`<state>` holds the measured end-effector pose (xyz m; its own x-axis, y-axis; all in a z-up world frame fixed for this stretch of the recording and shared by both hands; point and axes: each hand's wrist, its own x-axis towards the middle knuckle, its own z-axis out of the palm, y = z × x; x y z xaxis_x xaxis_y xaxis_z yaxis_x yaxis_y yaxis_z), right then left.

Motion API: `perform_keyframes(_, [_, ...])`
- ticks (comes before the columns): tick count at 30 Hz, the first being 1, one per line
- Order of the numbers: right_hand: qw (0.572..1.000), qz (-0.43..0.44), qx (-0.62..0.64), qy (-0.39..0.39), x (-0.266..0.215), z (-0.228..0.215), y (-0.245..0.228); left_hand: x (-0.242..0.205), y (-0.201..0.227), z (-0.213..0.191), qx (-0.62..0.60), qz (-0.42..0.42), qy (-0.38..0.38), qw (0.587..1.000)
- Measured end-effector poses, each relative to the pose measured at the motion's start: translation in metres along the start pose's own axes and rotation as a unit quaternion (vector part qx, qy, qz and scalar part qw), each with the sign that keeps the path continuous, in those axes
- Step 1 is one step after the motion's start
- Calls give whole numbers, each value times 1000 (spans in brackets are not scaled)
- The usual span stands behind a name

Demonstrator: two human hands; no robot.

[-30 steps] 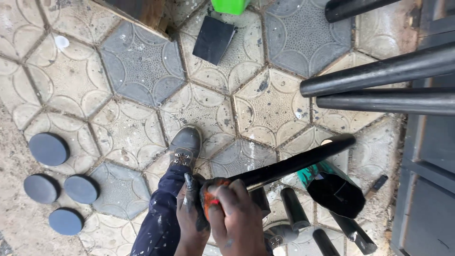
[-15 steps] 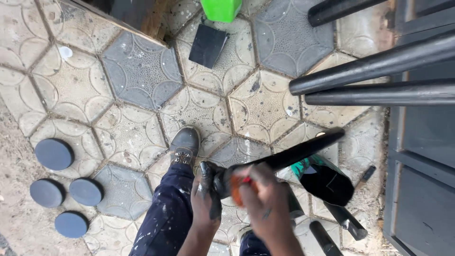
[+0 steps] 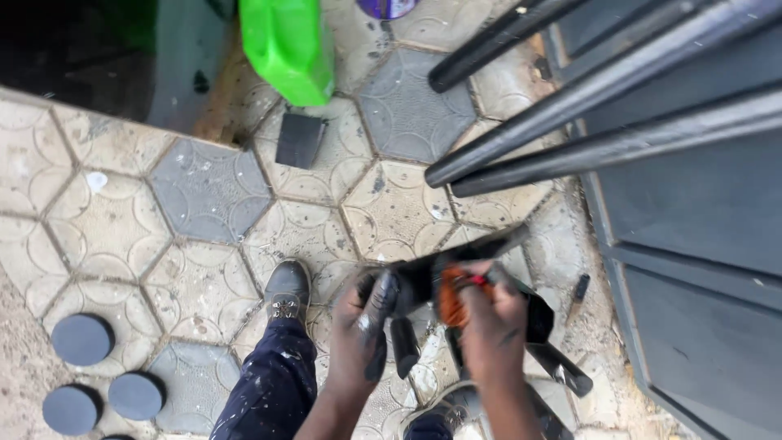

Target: Painting metal poles with black paint using a brush

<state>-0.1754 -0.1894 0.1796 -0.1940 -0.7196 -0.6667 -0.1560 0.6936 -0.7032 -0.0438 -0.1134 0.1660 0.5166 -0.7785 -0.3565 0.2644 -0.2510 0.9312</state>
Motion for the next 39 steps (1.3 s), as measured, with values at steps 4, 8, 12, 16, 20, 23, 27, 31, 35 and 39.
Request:
perform_keyframes(4, [988, -39, 139, -61, -62, -23, -12, 4, 25, 29, -59, -65, -29, 996])
perform_keyframes(8, [966, -142, 208, 65, -42, -82, -15, 24, 89, 82, -24, -243, -63, 968])
perform_keyframes(12, [937, -264, 188, 129, -16, -126, -56, 49, 90, 138, -94, -322, -91, 938])
perform_keyframes(16, [948, -233, 170, 135, 0, -115, -49, 57, 98, 180, -111, -295, -109, 943])
perform_keyframes(20, [929, -351, -77, 89, -13, -104, -3, 68, 92, 201, -77, -239, -140, 958])
perform_keyframes(23, [942, -235, 85, 223, -16, -127, -6, 65, 107, 206, -29, -219, -121, 968])
perform_keyframes(27, [885, -385, 160, 210, -7, -122, -39, 60, 132, 215, 47, -227, -105, 967])
perform_keyframes(31, [926, -277, 14, 258, -15, -134, -8, 58, 152, 230, 305, -94, -193, 928])
perform_keyframes(35, [895, -151, 240, 343, -22, -145, 39, 73, 153, 234, 430, -27, -262, 864])
perform_keyframes(39, [865, -160, 338, 334, -26, -126, -3, 89, 142, 237, 387, -25, -316, 866])
